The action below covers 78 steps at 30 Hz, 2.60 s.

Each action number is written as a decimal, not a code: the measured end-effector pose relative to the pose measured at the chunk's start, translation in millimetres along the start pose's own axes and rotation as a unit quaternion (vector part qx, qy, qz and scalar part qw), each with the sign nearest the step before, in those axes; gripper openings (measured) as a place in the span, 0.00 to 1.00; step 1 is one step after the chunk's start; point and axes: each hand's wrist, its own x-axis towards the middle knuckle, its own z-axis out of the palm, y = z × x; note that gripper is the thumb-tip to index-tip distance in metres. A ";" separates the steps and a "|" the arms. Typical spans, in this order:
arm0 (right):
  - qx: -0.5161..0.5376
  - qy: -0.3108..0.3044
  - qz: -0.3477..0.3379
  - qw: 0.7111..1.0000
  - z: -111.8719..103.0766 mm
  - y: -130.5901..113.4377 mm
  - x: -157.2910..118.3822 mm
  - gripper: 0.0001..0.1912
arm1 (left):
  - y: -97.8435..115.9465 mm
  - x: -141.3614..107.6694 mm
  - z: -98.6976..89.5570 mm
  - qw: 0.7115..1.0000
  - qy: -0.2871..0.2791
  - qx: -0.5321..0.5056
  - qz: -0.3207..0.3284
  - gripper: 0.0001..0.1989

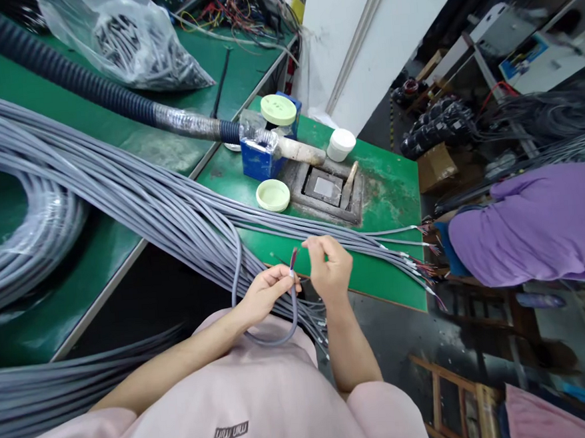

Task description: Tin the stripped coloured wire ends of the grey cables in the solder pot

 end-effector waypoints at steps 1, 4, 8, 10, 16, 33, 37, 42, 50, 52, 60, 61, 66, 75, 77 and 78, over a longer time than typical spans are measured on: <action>0.015 0.029 0.010 0.999 -1.5 1.2 2.2 0.15 | 0.3 -0.8 -1.6 1.000 0.010 0.005 0.002 0.20; 0.024 0.004 0.013 1.000 -3.2 0.6 3.5 0.12 | 0.9 -1.7 -4.7 0.999 0.031 0.009 0.012 0.20; -0.003 -0.105 -0.023 0.994 6.7 -7.0 -5.4 0.06 | 3.8 -1.4 -3.6 0.999 0.027 0.008 0.021 0.21; -0.006 -0.083 -0.032 0.996 13.4 -9.5 -10.4 0.07 | 4.6 -1.3 -3.6 0.999 0.025 0.009 0.024 0.21; 0.024 -0.042 -0.052 0.997 20.6 -6.8 -18.4 0.06 | 3.8 -1.0 -10.2 0.997 0.035 -0.065 0.024 0.17; 0.026 -0.055 -0.046 0.997 14.3 -0.6 -23.0 0.06 | 19.6 -3.5 -11.3 0.976 0.014 -0.208 -0.062 0.19; 0.029 -0.074 -0.054 0.995 15.6 -5.5 -16.1 0.06 | 18.8 -4.9 -13.1 0.976 0.003 -0.206 -0.066 0.19; 0.051 -0.086 -0.086 0.991 14.7 -3.1 -15.1 0.08 | 19.1 -5.1 -12.8 0.979 0.005 -0.197 -0.058 0.19; 0.012 -0.206 -0.264 0.942 2.7 10.8 -18.6 0.22 | 31.2 0.2 -9.7 0.975 0.038 -0.218 -0.034 0.17; -0.015 -0.232 -0.293 0.927 2.6 13.2 -17.3 0.23 | 35.0 1.8 -8.3 0.974 0.037 -0.219 -0.032 0.17; 0.063 -0.110 -0.259 0.958 5.3 16.7 16.5 0.16 | 51.7 -5.9 -15.5 0.979 0.083 0.074 0.170 0.14; 0.065 -0.077 -0.230 0.968 6.0 16.0 24.1 0.14 | 54.6 -6.8 -19.6 0.959 0.107 0.136 0.225 0.13; 0.078 0.008 -0.097 0.992 19.5 16.4 66.4 0.10 | 63.4 4.1 -49.7 0.796 0.224 0.388 0.407 0.09; 0.079 -0.060 -0.080 0.992 61.7 30.0 124.9 0.15 | 49.4 23.4 -73.5 0.695 0.221 0.553 0.403 0.08; 0.074 -0.079 -0.078 0.991 68.5 33.5 131.5 0.15 | 48.1 23.0 -74.0 0.704 0.218 0.545 0.400 0.08; 0.073 -0.087 -0.076 0.991 71.6 34.8 134.0 0.15 | 47.7 22.9 -74.4 0.710 0.216 0.538 0.400 0.07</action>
